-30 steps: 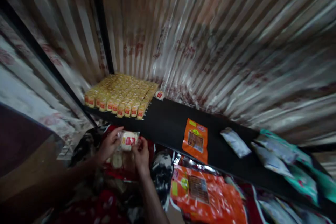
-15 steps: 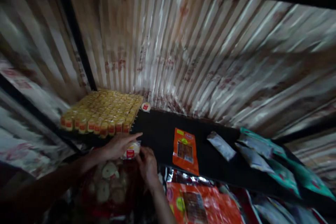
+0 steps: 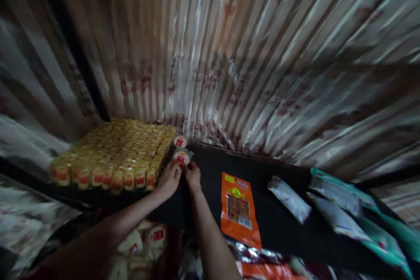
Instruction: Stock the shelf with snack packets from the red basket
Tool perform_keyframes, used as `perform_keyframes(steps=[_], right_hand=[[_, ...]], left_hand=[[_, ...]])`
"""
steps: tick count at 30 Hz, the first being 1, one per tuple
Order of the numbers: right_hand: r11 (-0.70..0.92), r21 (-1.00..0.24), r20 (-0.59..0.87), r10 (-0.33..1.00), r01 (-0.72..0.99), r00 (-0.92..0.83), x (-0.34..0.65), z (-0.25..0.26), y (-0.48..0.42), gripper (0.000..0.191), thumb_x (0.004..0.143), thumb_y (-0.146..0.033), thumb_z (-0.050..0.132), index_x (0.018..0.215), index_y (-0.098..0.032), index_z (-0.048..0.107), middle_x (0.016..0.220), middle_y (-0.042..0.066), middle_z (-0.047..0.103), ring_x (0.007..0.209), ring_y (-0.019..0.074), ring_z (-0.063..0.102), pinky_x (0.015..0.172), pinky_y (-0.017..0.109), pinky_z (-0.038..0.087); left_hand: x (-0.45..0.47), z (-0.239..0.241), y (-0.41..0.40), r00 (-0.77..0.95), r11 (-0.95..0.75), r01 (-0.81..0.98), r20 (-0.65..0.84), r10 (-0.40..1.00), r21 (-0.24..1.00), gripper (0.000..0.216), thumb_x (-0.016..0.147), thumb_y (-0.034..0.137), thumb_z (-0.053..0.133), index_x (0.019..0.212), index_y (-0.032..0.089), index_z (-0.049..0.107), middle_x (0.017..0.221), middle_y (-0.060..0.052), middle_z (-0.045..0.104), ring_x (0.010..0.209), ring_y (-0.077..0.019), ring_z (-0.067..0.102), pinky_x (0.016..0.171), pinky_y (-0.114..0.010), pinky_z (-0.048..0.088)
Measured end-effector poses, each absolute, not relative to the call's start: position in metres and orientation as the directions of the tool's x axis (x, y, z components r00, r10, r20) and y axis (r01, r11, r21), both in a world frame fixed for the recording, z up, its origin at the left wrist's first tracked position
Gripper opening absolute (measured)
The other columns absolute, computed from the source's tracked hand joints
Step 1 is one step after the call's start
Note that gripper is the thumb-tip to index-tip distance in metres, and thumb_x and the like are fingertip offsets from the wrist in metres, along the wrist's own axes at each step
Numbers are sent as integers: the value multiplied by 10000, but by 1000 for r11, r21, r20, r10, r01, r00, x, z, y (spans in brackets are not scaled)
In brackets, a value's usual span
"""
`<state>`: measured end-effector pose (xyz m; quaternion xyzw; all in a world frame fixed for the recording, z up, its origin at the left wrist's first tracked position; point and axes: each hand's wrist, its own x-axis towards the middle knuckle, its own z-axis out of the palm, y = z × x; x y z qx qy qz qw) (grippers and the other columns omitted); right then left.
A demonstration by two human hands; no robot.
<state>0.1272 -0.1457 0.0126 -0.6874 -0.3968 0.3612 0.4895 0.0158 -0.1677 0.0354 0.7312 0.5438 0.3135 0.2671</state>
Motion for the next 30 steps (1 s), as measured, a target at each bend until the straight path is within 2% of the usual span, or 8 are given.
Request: perform_keyframes(steps=[5, 9, 12, 15, 19, 22, 30], right_hand=[[-236, -905, -20, 854, 353, 519, 125, 12, -99, 264, 675, -355, 625, 860, -171, 660, 768, 37, 694, 717, 177, 633, 667, 259, 470], [-226, -866, 29, 867, 446, 497, 125, 10, -79, 254, 737, -348, 583, 903, -175, 665, 756, 27, 690, 697, 163, 625, 652, 248, 463], [-252, -835, 22, 873, 490, 487, 127, 7, -72, 258, 773, -361, 563, 922, -175, 663, 788, 32, 698, 715, 162, 628, 641, 237, 453], [-290, -787, 9, 878, 545, 479, 129, 4, -68, 254, 808, -352, 542, 966, -188, 656, 822, 31, 704, 736, 159, 635, 648, 230, 449], [-304, -714, 8, 897, 631, 441, 128, 3, -63, 231, 845, -282, 507, 1002, -190, 649, 897, 56, 698, 799, 159, 639, 670, 221, 445], [-333, -659, -1, 897, 675, 442, 126, 5, -62, 246, 849, -252, 510, 1037, -159, 640, 988, 116, 671, 852, 178, 631, 666, 226, 443], [-415, -586, -29, 869, 696, 494, 123, 5, -59, 307, 892, -352, 449, 1128, -203, 577, 1036, 103, 645, 860, 186, 645, 647, 252, 457]], left_hand=[[38, 14, -130, 88, -107, 606, 67, 994, 789, 466, 897, 216, 334, 1304, 58, 497, 1425, -166, 441, 1362, -237, 356, 1154, -380, 263], [46, 14, -108, 51, -67, 563, 47, 998, 824, 461, 895, 234, 342, 1306, 108, 508, 1410, -133, 471, 1354, -238, 371, 1151, -410, 259], [49, 17, -98, 24, -9, 540, -5, 1000, 842, 466, 899, 238, 338, 1290, 60, 517, 1398, -164, 476, 1338, -241, 396, 1149, -388, 261], [53, 18, -91, 40, -5, 548, -21, 999, 836, 466, 901, 217, 324, 1278, 24, 519, 1403, -181, 463, 1351, -220, 376, 1157, -336, 233], [58, 15, -83, 57, -32, 543, 1, 998, 839, 442, 889, 174, 316, 1259, 120, 553, 1405, -106, 484, 1373, -187, 339, 1158, -334, 223], [61, 13, -78, 50, -36, 555, 11, 999, 831, 438, 893, 165, 310, 1250, 127, 561, 1394, -109, 495, 1367, -193, 350, 1151, -358, 240], [61, 15, -71, 49, -23, 589, -7, 999, 808, 425, 904, 147, 289, 1197, 156, 596, 1313, -107, 574, 1314, -202, 431, 1107, -371, 307]])
